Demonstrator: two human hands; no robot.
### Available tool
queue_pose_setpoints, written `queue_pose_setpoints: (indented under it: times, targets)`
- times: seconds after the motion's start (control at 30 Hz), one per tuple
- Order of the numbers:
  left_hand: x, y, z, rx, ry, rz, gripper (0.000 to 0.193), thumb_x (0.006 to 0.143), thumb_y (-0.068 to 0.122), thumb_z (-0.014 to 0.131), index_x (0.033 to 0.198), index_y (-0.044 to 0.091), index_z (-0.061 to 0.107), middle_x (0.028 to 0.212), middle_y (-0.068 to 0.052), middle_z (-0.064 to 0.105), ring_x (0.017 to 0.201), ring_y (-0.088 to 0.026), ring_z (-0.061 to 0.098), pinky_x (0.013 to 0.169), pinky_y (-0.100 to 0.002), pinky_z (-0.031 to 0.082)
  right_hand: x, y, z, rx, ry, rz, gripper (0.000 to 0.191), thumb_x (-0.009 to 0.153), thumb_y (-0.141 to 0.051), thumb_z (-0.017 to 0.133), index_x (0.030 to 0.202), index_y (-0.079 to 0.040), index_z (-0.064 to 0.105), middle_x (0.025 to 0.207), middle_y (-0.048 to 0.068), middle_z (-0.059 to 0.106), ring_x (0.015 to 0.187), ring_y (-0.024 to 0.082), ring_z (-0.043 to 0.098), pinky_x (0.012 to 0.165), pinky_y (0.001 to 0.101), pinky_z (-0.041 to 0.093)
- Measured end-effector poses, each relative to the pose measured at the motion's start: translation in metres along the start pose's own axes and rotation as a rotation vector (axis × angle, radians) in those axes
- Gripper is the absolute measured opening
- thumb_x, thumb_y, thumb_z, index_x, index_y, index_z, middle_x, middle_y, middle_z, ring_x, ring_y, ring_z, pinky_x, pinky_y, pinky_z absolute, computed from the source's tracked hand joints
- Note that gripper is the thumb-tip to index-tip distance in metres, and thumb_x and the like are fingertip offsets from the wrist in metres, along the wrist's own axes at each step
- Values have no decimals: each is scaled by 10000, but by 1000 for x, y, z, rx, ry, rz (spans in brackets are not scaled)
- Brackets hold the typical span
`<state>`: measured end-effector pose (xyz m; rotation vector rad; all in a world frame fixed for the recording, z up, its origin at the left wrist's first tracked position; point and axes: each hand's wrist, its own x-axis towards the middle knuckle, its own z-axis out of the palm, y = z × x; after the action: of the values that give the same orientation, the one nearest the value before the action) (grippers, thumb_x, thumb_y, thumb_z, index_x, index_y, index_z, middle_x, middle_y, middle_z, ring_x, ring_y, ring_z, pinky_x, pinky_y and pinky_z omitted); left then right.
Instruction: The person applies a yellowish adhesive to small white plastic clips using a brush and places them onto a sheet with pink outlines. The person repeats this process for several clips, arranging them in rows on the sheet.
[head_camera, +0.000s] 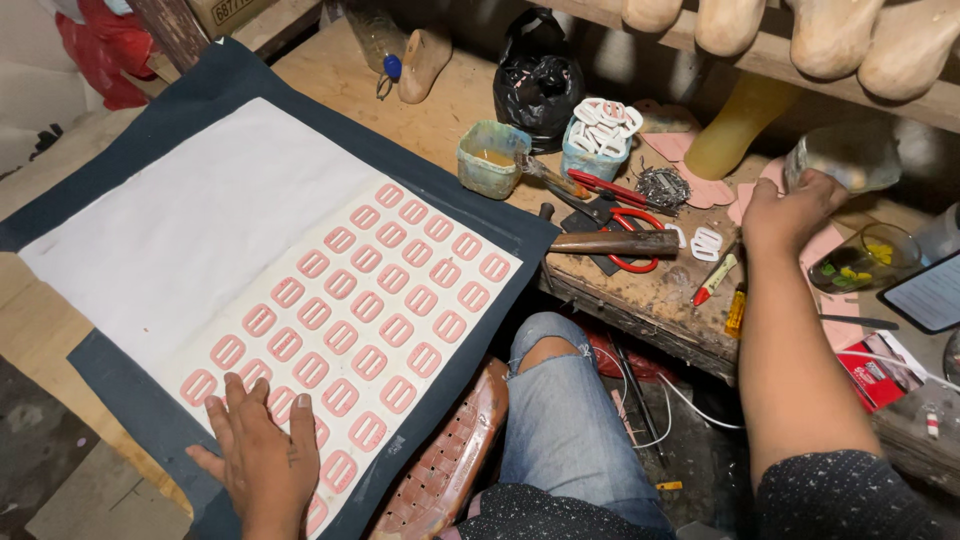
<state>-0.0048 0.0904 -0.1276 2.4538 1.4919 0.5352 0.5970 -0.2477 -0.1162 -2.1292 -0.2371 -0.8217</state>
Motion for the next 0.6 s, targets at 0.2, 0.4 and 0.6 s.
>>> queue_pose_setpoints:
  times: [0.2, 0.4, 0.6]
  targets:
    - [-1, 1, 0, -29, 0, 4, 659, 933, 401, 576, 1429, -25, 490, 1646, -242, 294, 1551, -449, 152, 1162, -703, -58, 11, 15, 8, -98, -78, 32, 454, 842, -108, 776, 1199, 84, 572, 1312, 263, 476, 1232, 442, 494, 1081, 496, 397]
    - [-1, -1, 1, -50, 9, 16, 629, 946, 380, 562, 1429, -18, 494, 1648, -285, 261, 1543, -471, 130, 1146, -699, -88, -16, -2, -5, 196, -39, -83, 458, 934, 6, 734, 1311, 95, 491, 1386, 234, 417, 1273, 338, 575, 1077, 410, 515]
    - [-3, 1, -1, -30, -4, 27, 633, 966, 377, 553, 1445, -31, 484, 1645, -275, 284, 1553, -469, 124, 1161, -704, -95, -103, -103, -42, 546, -318, 171, 373, 1000, 14, 684, 1313, 18, 483, 1141, 106, 626, 1025, 140, 639, 900, 221, 545]
